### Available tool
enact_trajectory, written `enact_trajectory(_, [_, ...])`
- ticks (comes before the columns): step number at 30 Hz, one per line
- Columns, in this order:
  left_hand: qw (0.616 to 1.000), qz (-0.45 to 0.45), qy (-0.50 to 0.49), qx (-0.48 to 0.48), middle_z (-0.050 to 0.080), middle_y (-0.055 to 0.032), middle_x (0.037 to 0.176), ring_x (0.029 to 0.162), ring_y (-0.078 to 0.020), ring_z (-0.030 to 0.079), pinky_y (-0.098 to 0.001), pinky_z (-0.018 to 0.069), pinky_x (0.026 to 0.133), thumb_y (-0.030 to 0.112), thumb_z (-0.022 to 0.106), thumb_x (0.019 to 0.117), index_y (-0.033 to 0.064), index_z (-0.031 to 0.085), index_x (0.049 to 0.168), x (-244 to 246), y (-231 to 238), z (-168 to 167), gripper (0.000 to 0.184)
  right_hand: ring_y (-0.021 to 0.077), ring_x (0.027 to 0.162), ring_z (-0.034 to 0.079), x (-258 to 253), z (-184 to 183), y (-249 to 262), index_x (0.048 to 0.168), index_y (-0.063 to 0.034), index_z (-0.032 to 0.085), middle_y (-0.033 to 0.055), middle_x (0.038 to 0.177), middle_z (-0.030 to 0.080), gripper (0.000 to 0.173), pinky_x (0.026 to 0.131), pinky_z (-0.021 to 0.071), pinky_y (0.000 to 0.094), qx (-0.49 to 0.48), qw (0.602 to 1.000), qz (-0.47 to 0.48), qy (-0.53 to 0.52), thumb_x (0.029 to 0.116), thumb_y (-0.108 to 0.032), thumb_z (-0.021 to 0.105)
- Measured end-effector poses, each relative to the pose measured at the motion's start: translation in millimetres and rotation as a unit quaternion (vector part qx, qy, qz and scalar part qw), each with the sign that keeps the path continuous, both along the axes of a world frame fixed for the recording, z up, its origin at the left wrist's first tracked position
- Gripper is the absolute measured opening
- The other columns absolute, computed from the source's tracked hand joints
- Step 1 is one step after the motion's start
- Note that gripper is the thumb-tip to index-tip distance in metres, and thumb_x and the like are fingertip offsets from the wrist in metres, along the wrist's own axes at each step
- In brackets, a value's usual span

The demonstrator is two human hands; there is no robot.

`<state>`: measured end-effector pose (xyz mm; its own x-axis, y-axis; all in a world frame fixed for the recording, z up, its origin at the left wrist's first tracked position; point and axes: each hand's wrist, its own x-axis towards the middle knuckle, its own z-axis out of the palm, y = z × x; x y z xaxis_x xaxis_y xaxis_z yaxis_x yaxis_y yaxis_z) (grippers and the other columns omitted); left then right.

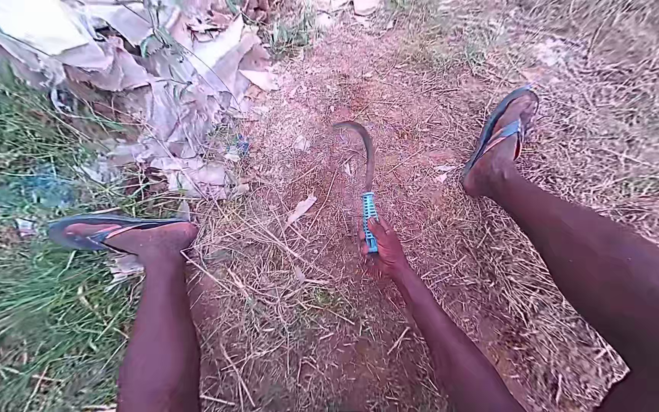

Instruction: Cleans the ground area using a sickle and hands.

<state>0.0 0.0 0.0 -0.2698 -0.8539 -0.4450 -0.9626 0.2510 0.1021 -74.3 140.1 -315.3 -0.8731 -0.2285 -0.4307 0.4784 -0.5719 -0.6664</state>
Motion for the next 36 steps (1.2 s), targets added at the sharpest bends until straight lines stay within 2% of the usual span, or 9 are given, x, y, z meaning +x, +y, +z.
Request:
enact_trajectory(1, [0.980,-0.100,0.152,-0.075,0.067,-0.0135,0.101,0.086,-0.0104,0.065,-0.0186,0.0486,0.084,0.020,0.054,0.1037,-0.0066,0.065,0.116,50.7,-43.4,-34.0,0.031,0.0102,0.049,0.057,-5.9,2.4,16.2,0.139,-0.0027,0.042,0.0057,0.073,0.061,0.033,0.046,0.0509,0.0226,-0.001,1.000,-0.026,0.010,0.1102,-0.018,0.038])
enact_trajectory(3, [0.914,-0.185,0.355,-0.063,0.069,-0.0132,0.103,0.090,-0.0102,0.067,-0.0211,0.0518,0.086,0.018,0.056,0.1026,-0.0101,0.064,0.117,83.3,-104.2,-69.8,0.033,0.0110,0.052,0.058,-17.2,5.2,49.6,0.135,-0.0069,0.044,0.0052,0.074,0.062,0.030,0.049,0.0531,0.0245,-0.020,0.996,-0.072,0.041,0.1082,-0.020,0.040])
enact_trajectory(7, [0.851,-0.212,0.478,-0.031,0.067,-0.0153,0.110,0.098,-0.0112,0.067,-0.0266,0.0539,0.089,0.010,0.045,0.1065,-0.0171,0.054,0.126,49.6,-131.4,-119.3,0.034,0.0202,0.078,0.069,-34.9,10.3,97.6,0.137,-0.0084,0.045,0.0096,0.098,0.068,0.035,0.069,0.0610,0.0361,0.030,0.991,-0.109,0.076,0.1031,-0.015,0.046])
enact_trajectory(9, [0.855,-0.276,0.440,-0.017,0.066,-0.0139,0.118,0.103,-0.0086,0.065,-0.0265,0.0533,0.093,0.021,0.046,0.1073,-0.0105,0.054,0.133,21.1,-106.4,-155.3,0.042,0.0222,0.084,0.071,-39.6,12.0,102.5,0.137,-0.0072,0.045,0.0112,0.102,0.069,0.036,0.075,0.0615,0.0397,0.072,0.987,-0.123,0.075,0.1016,-0.010,0.045])
enact_trajectory(12, [0.862,-0.365,0.347,0.061,0.063,-0.0240,0.128,0.107,-0.0293,0.065,-0.0475,0.0526,0.092,0.027,0.056,0.1021,-0.0044,0.052,0.142,-58.7,-45.4,-218.5,0.051,0.0160,0.064,0.065,-37.2,11.5,95.9,0.132,-0.0100,0.046,0.0047,0.081,0.063,0.037,0.059,0.0587,0.0341,0.087,0.980,-0.176,0.030,0.0948,-0.010,0.041])
enact_trajectory(16, [0.870,-0.424,0.246,0.042,0.043,-0.0309,0.152,0.142,-0.0477,0.041,-0.0668,0.0320,0.115,0.037,0.075,0.0938,-0.0034,0.035,0.155,-162.8,-2.1,-291.3,0.083,0.0137,0.052,0.059,-30.7,5.5,92.8,0.129,-0.0046,0.047,0.0060,0.069,0.060,0.029,0.049,0.0543,0.0276,0.092,0.984,-0.149,-0.013,0.1007,-0.009,0.039])
enact_trajectory(24, [0.863,-0.474,0.171,-0.040,0.023,-0.0295,0.165,0.155,-0.0451,0.020,-0.0694,0.0178,0.120,0.062,0.075,0.0818,-0.0005,0.019,0.161,-325.0,-8.5,-360.6,0.116,0.0105,0.051,0.058,-39.3,-6.4,91.1,0.120,0.0004,0.048,0.0049,0.067,0.060,0.024,0.050,0.0535,0.0241,0.061,0.992,-0.104,-0.026,0.0988,-0.006,0.040])
enact_trajectory(32, [0.836,-0.494,0.240,0.007,0.059,-0.0310,0.133,0.130,-0.0469,0.054,-0.0666,0.0382,0.108,0.030,0.047,0.1067,-0.0041,0.053,0.139,-376.4,20.2,-365.3,0.047,0.0119,0.050,0.059,-40.0,-24.7,99.6,0.129,-0.0032,0.044,0.0054,0.067,0.059,0.030,0.048,0.0547,0.0257,0.017,0.994,-0.085,-0.061,0.1014,-0.013,0.039])
enact_trajectory(36, [0.815,-0.484,0.316,0.031,0.066,-0.0276,0.118,0.114,-0.0389,0.064,-0.0570,0.0455,0.103,0.027,0.032,0.1118,-0.0081,0.058,0.130,-359.5,13.7,-358.9,0.047,0.0133,0.049,0.058,-39.9,-22.4,94.3,0.136,-0.0058,0.043,0.0068,0.068,0.058,0.031,0.047,0.0536,0.0259,0.020,0.991,-0.095,-0.087,0.1088,-0.018,0.035])
